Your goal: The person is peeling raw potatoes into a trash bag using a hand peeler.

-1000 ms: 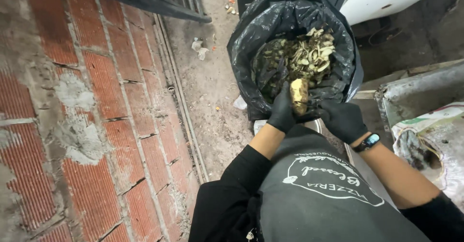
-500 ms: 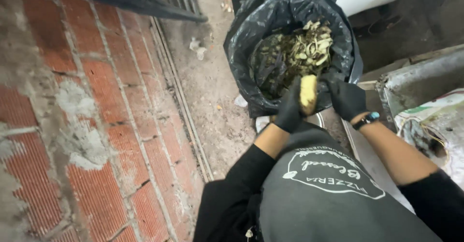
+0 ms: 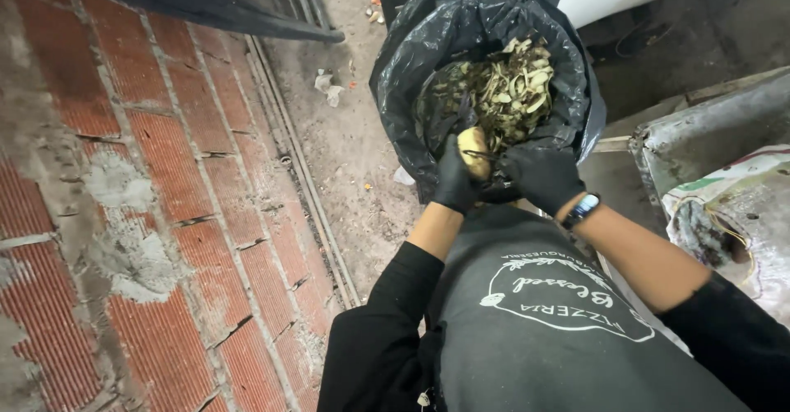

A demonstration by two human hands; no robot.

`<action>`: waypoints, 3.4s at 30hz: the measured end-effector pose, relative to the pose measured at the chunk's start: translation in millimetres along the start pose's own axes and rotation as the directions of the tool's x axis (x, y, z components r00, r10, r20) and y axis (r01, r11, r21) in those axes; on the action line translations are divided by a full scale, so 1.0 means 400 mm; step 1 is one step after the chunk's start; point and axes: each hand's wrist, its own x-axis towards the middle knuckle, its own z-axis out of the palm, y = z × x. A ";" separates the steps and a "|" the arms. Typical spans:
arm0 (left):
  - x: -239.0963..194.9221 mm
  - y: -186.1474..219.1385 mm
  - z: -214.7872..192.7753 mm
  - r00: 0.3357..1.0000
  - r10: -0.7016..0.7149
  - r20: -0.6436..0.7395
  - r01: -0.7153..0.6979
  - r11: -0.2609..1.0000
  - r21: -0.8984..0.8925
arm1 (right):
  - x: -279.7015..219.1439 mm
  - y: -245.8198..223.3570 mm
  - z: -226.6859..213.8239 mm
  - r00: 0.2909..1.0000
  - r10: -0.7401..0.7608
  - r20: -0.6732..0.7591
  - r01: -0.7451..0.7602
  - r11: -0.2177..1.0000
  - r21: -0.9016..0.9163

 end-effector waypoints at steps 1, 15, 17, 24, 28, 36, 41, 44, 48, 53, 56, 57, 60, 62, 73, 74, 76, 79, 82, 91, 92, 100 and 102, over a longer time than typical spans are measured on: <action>-0.022 0.019 0.042 1.000 0.000 -0.001 0.000 1.000 -0.002 | 0.010 -0.002 0.010 1.000 0.000 0.002 0.000 1.000 0.000; -0.128 -0.074 0.265 0.987 -0.159 0.006 0.159 0.987 -0.005 | -0.089 0.219 0.188 0.968 0.179 0.178 -0.178 0.984 -0.025; -0.130 -0.034 0.270 0.987 -0.158 0.021 0.158 0.987 -0.008 | -0.119 0.187 0.158 0.953 0.258 0.161 -0.273 0.959 0.082; -0.098 -0.041 0.203 0.992 -0.072 -0.102 0.081 0.993 0.082 | -0.105 0.036 0.025 0.990 0.143 0.018 -0.144 0.963 0.228; -0.063 -0.059 0.098 0.997 -0.059 -0.051 0.062 0.996 0.071 | -0.012 0.044 0.008 0.961 0.214 0.176 -0.216 0.976 -0.006; -0.073 0.012 0.044 0.997 -0.039 -0.067 0.049 0.986 0.162 | 0.075 0.050 0.100 0.990 0.006 0.140 0.007 0.996 -0.092; -0.139 -0.032 0.157 0.994 -0.106 0.037 0.106 0.994 -0.014 | 0.007 0.172 0.157 0.993 0.017 0.119 0.001 0.989 -0.151; -0.187 -0.015 0.241 0.983 -0.149 0.109 0.165 0.973 -0.161 | -0.056 0.167 0.123 0.981 0.167 0.095 -0.165 0.986 -0.035; -0.155 0.007 0.223 0.987 -0.152 -0.047 0.149 0.987 -0.055 | -0.068 0.081 0.006 0.970 0.179 0.167 -0.221 0.933 0.284; -0.120 -0.046 0.123 0.992 -0.127 -0.009 0.126 0.990 -0.068 | -0.039 0.057 0.007 1.000 0.025 0.007 -0.026 0.980 0.196; -0.147 -0.036 0.147 0.991 -0.127 0.047 0.130 0.990 -0.060 | 0.006 0.074 0.043 0.980 0.120 0.158 -0.130 0.990 0.057; -0.164 -0.029 0.171 0.989 -0.131 0.064 0.134 0.990 -0.043 | 0.020 0.081 0.053 0.963 0.145 0.226 -0.146 0.989 -0.012; -0.181 -0.061 0.204 0.986 -0.169 -0.012 0.170 0.983 0.076 | 0.032 0.137 0.121 0.949 0.191 0.252 -0.158 0.977 -0.144; -0.185 -0.064 0.220 0.984 -0.175 -0.021 0.177 0.981 0.083 | 0.013 0.169 0.156 0.962 0.159 0.221 -0.118 0.975 -0.189; -0.110 -0.007 0.173 0.987 -0.045 -0.154 0.062 0.993 0.105 | -0.058 -0.010 -0.054 0.995 0.067 0.073 -0.078 0.981 0.175; -0.098 -0.011 0.150 0.983 -0.042 -0.178 0.063 0.992 0.111 | -0.054 -0.012 -0.052 0.999 0.045 0.017 -0.047 0.984 0.172; -0.088 -0.002 0.145 0.979 -0.038 -0.199 0.063 0.991 0.121 | -0.027 -0.001 -0.035 0.999 0.024 -0.045 -0.016 0.986 0.166; -0.120 -0.001 0.167 0.987 -0.052 -0.150 0.074 0.986 0.146 | 0.020 0.029 0.019 0.980 -0.039 0.193 0.053 0.996 -0.066; -0.163 -0.023 0.193 0.995 -0.077 -0.063 0.086 0.983 0.159 | 0.068 0.082 0.091 0.951 0.196 0.239 -0.115 0.943 -0.313; -0.123 0.021 0.136 0.995 -0.084 -0.048 0.084 0.996 0.002 | -0.012 0.126 0.112 0.952 0.235 0.195 -0.243 0.970 0.018; -0.096 0.026 0.104 0.994 -0.051 -0.101 0.052 0.999 0.016 | -0.027 0.112 0.098 0.965 0.202 0.167 -0.215 0.974 0.066; -0.044 -0.023 -0.037 0.997 -0.074 0.031 0.075 0.996 -0.040 | 0.020 0.033 0.033 0.987 -0.051 0.155 0.057 0.998 -0.038; -0.083 -0.019 0.013 0.990 -0.143 0.021 0.143 0.990 0.016 | 0.053 0.055 0.056 0.985 -0.098 0.140 0.101 0.995 -0.014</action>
